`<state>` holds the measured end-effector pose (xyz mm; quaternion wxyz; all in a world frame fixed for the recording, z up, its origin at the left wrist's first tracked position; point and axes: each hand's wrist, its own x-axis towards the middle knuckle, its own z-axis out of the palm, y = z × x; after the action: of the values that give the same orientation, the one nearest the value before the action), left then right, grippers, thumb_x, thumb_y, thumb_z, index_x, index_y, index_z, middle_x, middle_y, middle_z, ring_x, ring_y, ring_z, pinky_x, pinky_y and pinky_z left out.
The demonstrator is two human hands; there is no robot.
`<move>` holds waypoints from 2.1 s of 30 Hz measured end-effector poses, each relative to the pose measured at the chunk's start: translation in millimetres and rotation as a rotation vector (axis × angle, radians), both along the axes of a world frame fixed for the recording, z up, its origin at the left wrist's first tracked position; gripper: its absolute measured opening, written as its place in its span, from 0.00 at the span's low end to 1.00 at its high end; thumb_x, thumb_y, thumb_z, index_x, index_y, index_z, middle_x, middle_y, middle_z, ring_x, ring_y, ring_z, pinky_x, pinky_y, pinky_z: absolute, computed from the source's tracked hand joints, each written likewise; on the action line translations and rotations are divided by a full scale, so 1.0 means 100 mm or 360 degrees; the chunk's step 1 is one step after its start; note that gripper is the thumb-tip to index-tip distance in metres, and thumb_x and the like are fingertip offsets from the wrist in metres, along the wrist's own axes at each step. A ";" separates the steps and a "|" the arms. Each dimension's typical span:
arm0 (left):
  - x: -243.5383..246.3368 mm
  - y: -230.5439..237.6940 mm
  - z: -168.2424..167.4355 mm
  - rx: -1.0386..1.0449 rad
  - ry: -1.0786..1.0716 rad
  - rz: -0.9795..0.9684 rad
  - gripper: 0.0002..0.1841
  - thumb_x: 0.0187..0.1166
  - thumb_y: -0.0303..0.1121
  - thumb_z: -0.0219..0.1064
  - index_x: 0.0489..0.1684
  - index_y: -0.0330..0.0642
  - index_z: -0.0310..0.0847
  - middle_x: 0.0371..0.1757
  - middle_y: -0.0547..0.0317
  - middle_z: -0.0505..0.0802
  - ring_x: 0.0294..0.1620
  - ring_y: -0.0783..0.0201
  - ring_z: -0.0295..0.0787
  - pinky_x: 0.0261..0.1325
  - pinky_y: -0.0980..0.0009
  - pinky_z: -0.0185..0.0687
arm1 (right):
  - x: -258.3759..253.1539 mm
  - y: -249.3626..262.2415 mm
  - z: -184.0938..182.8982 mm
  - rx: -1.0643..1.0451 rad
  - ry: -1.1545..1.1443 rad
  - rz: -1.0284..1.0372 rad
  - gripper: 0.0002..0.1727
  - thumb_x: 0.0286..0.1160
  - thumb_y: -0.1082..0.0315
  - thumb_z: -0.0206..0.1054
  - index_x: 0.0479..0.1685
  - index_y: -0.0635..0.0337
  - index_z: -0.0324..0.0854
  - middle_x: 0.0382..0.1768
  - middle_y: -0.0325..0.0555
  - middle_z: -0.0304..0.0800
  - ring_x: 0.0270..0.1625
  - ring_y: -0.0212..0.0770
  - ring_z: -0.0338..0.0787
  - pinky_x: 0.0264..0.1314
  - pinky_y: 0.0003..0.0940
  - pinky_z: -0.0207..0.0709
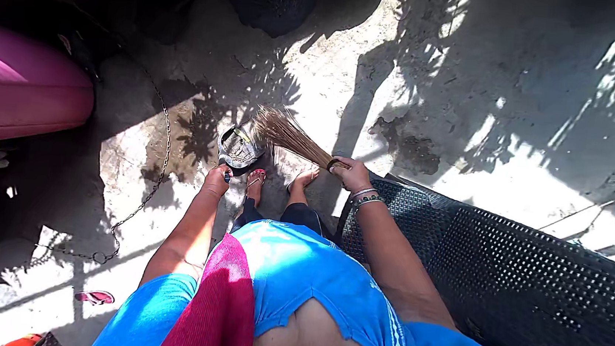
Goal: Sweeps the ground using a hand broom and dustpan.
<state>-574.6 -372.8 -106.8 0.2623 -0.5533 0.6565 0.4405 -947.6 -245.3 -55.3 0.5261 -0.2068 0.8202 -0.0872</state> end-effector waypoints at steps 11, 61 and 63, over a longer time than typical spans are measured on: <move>0.18 0.11 -0.14 -0.0011 0.0087 -0.0016 0.16 0.67 0.16 0.71 0.54 0.35 0.87 0.67 0.40 0.89 0.71 0.41 0.85 0.76 0.41 0.75 | 0.82 0.07 -0.25 0.0175 0.0127 0.0410 0.30 0.70 0.62 0.74 0.74 0.60 0.82 0.62 0.66 0.90 0.67 0.67 0.88 0.68 0.71 0.76; 1.34 0.39 -0.06 -0.0081 0.0098 0.0224 0.16 0.72 0.20 0.72 0.58 0.36 0.87 0.64 0.38 0.91 0.69 0.40 0.85 0.77 0.40 0.72 | 0.93 -0.10 0.31 -0.0179 0.0307 0.0334 0.27 0.72 0.65 0.74 0.74 0.57 0.84 0.61 0.63 0.91 0.66 0.63 0.89 0.71 0.68 0.75; 1.35 0.43 -0.09 -0.0091 0.0111 0.0244 0.15 0.72 0.19 0.72 0.57 0.36 0.87 0.64 0.40 0.91 0.69 0.41 0.85 0.77 0.41 0.72 | 0.98 -0.08 0.14 -0.0119 0.0384 0.0313 0.28 0.71 0.63 0.73 0.74 0.57 0.84 0.60 0.64 0.92 0.65 0.65 0.89 0.70 0.70 0.75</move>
<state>-439.3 -329.5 -115.5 0.1889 -0.5936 0.6332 0.4593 -849.9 -252.9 -41.1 0.4217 -0.3145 0.8495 -0.0404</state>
